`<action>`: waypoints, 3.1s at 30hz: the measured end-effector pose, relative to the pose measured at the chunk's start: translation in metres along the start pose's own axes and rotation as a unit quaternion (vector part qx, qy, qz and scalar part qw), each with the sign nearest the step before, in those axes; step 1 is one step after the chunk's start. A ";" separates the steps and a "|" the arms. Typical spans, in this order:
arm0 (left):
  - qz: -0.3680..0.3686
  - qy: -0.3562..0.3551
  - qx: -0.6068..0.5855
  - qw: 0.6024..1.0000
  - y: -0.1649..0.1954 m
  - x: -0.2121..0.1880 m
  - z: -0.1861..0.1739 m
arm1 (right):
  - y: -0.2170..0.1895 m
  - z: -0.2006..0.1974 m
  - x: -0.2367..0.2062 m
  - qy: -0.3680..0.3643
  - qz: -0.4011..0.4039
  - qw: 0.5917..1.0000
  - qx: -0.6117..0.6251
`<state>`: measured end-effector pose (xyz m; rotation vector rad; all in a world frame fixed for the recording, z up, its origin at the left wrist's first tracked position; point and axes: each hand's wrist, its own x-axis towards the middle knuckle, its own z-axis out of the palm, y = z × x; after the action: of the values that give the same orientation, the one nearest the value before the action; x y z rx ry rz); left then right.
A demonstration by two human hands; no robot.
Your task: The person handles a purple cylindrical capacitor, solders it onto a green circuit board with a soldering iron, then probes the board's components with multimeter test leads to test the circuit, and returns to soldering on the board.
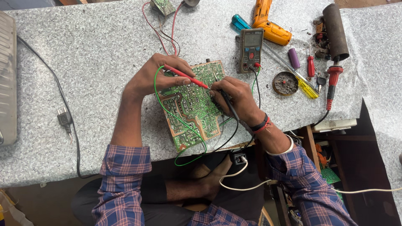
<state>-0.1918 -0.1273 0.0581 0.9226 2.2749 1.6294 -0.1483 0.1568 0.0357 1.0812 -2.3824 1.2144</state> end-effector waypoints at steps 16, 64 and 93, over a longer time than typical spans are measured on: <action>-0.010 0.015 0.035 0.999 0.003 0.001 0.001 | 0.004 0.004 -0.002 0.002 0.014 1.000 0.012; 0.028 0.086 -0.166 0.982 -0.013 0.002 0.005 | 0.005 0.005 -0.002 -0.008 0.029 0.999 0.033; 0.006 0.306 -0.181 0.934 -0.044 0.005 0.003 | 0.004 0.004 -0.001 -0.014 0.025 0.999 0.033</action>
<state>-0.2105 -0.1301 0.0184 0.3656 2.1568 2.5029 -0.1507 0.1560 0.0305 1.0708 -2.4210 1.3122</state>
